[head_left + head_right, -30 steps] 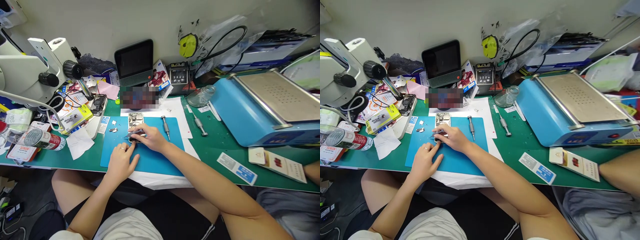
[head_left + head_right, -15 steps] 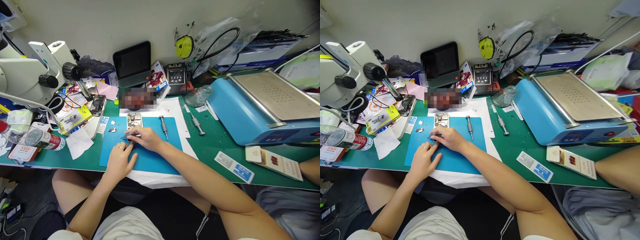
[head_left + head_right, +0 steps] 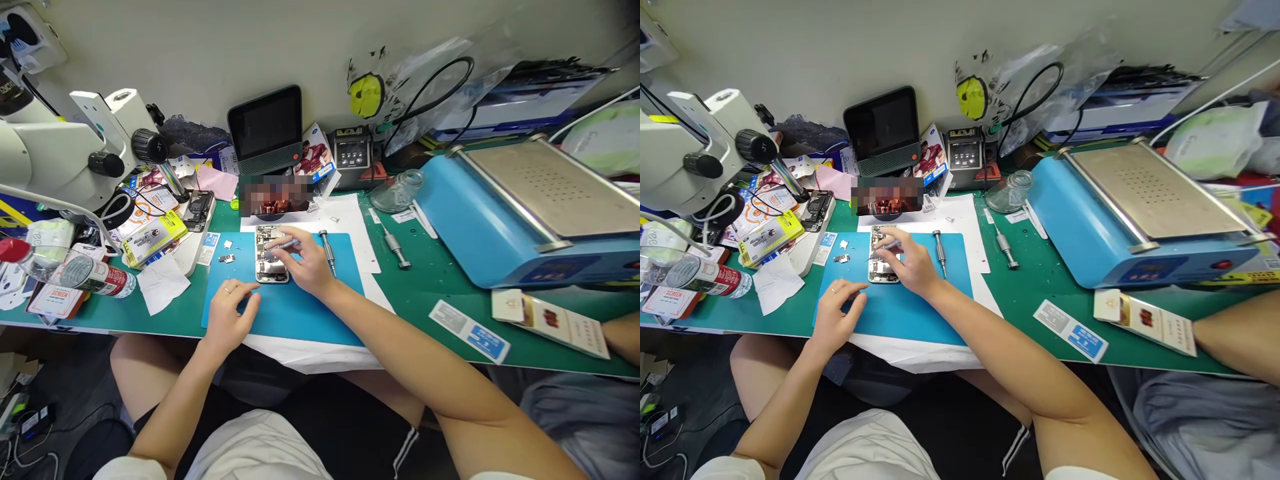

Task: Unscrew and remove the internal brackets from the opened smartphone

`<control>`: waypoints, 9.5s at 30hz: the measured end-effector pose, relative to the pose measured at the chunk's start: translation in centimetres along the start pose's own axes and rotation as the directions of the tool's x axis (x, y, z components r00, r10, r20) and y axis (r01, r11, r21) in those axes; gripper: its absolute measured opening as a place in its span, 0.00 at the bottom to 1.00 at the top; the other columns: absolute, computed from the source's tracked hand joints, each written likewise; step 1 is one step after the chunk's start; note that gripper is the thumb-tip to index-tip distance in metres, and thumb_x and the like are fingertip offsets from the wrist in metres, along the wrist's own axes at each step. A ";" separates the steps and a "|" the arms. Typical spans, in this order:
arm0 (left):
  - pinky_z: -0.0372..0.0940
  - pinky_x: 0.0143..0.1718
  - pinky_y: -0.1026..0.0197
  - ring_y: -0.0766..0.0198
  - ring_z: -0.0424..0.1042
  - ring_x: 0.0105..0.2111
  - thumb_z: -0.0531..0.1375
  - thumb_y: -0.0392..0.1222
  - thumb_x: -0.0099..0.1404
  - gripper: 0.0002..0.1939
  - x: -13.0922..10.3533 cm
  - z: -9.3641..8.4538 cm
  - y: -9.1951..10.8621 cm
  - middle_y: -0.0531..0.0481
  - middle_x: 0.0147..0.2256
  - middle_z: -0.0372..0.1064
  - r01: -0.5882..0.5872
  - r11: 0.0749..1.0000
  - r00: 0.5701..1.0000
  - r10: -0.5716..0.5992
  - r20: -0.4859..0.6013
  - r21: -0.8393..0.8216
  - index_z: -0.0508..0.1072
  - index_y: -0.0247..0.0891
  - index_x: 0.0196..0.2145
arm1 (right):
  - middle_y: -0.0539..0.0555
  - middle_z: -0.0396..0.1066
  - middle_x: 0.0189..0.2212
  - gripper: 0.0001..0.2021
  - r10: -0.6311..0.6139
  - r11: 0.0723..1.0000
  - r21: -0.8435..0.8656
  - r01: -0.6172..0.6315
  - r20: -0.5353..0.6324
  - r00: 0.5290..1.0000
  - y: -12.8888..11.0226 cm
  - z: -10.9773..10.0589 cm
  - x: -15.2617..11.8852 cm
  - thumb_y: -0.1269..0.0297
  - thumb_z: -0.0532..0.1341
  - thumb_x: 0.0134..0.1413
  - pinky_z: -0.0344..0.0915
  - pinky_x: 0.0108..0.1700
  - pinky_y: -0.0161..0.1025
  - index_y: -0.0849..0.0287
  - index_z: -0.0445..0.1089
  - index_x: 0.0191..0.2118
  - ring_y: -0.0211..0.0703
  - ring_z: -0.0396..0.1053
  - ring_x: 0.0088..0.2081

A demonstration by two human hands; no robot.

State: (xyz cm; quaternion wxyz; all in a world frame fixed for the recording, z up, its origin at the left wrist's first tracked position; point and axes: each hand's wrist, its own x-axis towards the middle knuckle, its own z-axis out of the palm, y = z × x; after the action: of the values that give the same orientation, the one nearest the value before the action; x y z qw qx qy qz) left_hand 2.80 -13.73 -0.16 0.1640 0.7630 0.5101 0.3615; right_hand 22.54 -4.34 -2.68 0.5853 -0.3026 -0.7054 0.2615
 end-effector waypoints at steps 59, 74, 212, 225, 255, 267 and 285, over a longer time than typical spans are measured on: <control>0.68 0.45 0.57 0.59 0.71 0.41 0.62 0.42 0.74 0.08 2.0 1.8 -1.5 0.48 0.40 0.74 -0.084 0.989 0.992 0.094 -0.083 0.120 0.78 0.42 0.49 | 0.50 0.76 0.37 0.30 -0.245 0.967 -0.066 0.246 0.034 0.969 -1.7 0.1 -0.3 0.70 0.63 0.65 0.79 0.37 0.39 0.49 0.55 0.69 0.39 0.78 0.35; 0.67 0.43 0.55 0.60 0.72 0.39 0.60 0.41 0.75 0.08 2.0 1.7 -1.5 0.48 0.38 0.76 -0.070 0.994 0.995 0.076 -0.071 0.087 0.79 0.41 0.45 | 0.49 0.76 0.36 0.31 -0.278 0.960 -0.040 0.278 0.004 0.961 -1.7 0.2 -0.2 0.72 0.63 0.64 0.80 0.37 0.39 0.49 0.56 0.69 0.40 0.78 0.34; 0.68 0.43 0.56 0.61 0.73 0.38 0.61 0.44 0.75 0.08 2.0 1.7 -1.3 0.49 0.37 0.76 -0.071 0.995 0.994 0.077 -0.076 0.073 0.79 0.42 0.43 | 0.49 0.76 0.36 0.25 -0.131 0.988 0.075 0.133 -0.033 0.991 -1.3 0.1 -0.7 0.61 0.63 0.67 0.80 0.36 0.39 0.47 0.58 0.65 0.41 0.79 0.35; 0.66 0.42 0.56 0.61 0.72 0.37 0.61 0.42 0.75 0.07 2.0 1.7 -1.2 0.50 0.36 0.75 -0.087 0.995 0.993 0.091 -0.080 0.058 0.79 0.41 0.41 | 0.49 0.76 0.36 0.25 -0.156 0.985 0.065 0.158 -0.032 0.987 -1.6 0.1 -0.5 0.65 0.63 0.66 0.79 0.35 0.38 0.47 0.59 0.65 0.40 0.79 0.35; 0.67 0.44 0.57 0.61 0.72 0.39 0.61 0.43 0.75 0.07 2.2 1.6 -1.0 0.49 0.37 0.75 -0.090 0.994 0.992 0.095 -0.081 0.059 0.78 0.40 0.43 | 0.49 0.75 0.35 0.28 -0.181 0.983 0.019 0.180 0.094 0.979 -1.7 0.1 -0.7 0.66 0.62 0.67 0.80 0.36 0.39 0.49 0.55 0.68 0.39 0.77 0.34; 0.67 0.42 0.55 0.57 0.70 0.39 0.55 0.43 0.77 0.16 -0.2 1.0 -0.7 0.44 0.41 0.74 -0.052 0.961 0.996 0.032 0.079 0.273 0.75 0.37 0.57 | 0.52 0.73 0.42 0.24 -0.083 0.987 -0.135 0.092 0.075 0.994 0.8 -0.4 -1.2 0.59 0.63 0.67 0.79 0.36 0.41 0.49 0.56 0.63 0.40 0.77 0.35; 0.65 0.43 0.52 0.52 0.68 0.42 0.51 0.49 0.78 0.24 0.1 1.4 -0.5 0.41 0.44 0.69 -0.073 0.893 0.966 -0.049 0.255 0.445 0.68 0.37 0.65 | 0.51 0.77 0.41 0.27 -0.165 0.972 -0.140 0.191 0.174 0.971 0.6 0.0 -1.1 0.64 0.64 0.66 0.78 0.39 0.35 0.50 0.57 0.67 0.38 0.77 0.36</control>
State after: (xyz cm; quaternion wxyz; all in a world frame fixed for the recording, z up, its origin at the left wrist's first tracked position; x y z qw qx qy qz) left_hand 3.47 -13.26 -1.39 0.0460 0.8240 0.5492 0.1316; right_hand 22.76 -4.76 -3.88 0.5219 -0.2607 -0.7930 0.1754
